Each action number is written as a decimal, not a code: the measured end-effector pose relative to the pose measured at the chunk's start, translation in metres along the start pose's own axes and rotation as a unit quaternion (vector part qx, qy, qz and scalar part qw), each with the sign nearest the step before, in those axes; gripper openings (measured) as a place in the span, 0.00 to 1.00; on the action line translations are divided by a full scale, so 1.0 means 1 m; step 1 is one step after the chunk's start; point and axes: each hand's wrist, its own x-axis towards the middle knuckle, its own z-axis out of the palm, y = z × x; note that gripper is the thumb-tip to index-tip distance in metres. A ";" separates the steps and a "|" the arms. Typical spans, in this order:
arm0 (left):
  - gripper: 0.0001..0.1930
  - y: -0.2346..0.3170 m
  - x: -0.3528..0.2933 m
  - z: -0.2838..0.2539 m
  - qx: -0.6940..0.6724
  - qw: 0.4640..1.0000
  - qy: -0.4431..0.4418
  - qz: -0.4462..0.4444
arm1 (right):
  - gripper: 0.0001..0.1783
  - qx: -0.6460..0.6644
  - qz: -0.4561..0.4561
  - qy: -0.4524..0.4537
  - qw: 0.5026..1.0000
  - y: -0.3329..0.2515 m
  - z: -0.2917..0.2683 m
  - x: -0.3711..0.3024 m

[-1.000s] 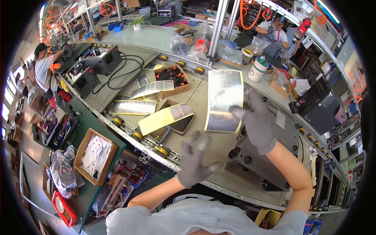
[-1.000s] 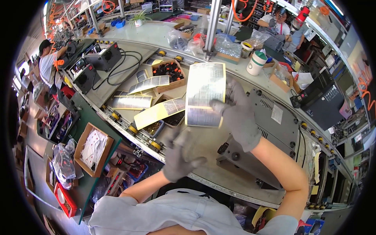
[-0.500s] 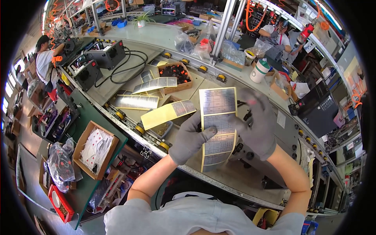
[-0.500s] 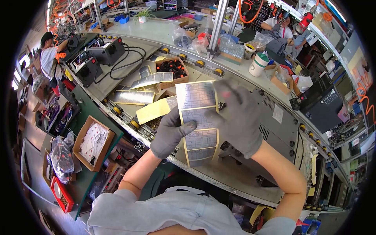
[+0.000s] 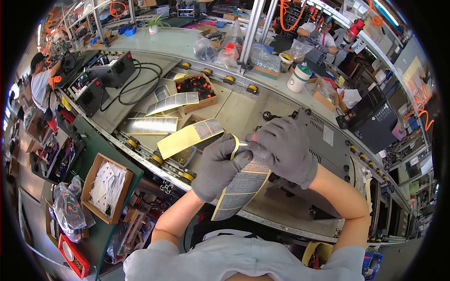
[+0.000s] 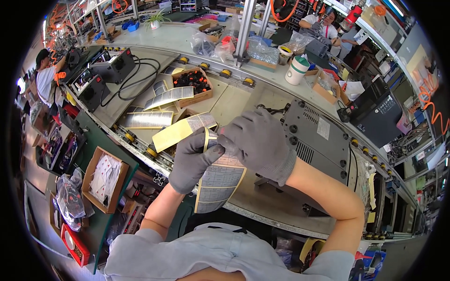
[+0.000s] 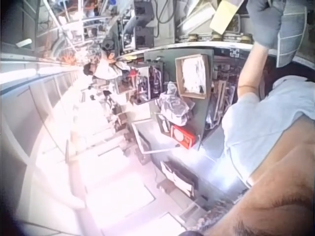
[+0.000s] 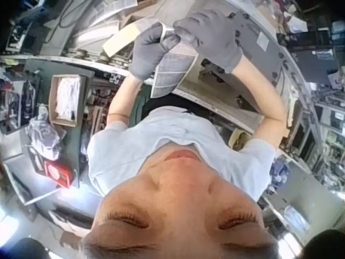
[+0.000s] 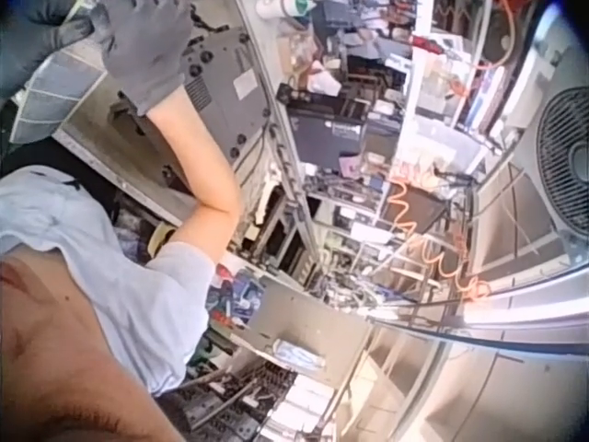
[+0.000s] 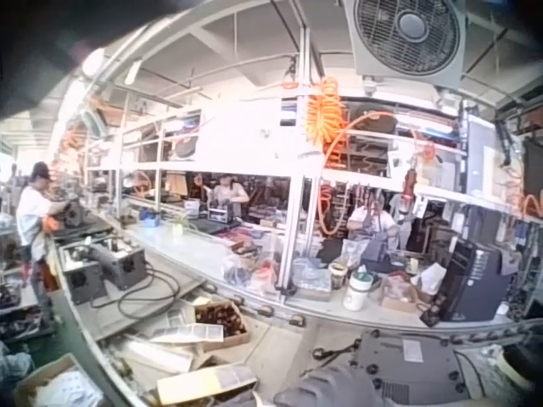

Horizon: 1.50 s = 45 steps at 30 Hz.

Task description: Assemble and label electronic power supply units on a production line.

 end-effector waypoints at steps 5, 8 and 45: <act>0.08 -0.002 0.003 -0.003 -0.013 0.998 -0.037 -0.039 | 0.08 0.083 0.044 -0.017 0.995 0.008 0.001 -0.002; 0.08 0.001 0.004 0.000 -0.032 0.996 -0.054 -0.065 | 0.08 0.150 0.083 -0.016 0.985 0.017 0.008 -0.008; 0.10 0.000 0.010 0.001 -0.109 0.975 -0.085 -0.172 | 0.09 0.441 0.285 -0.107 0.844 0.037 0.015 -0.016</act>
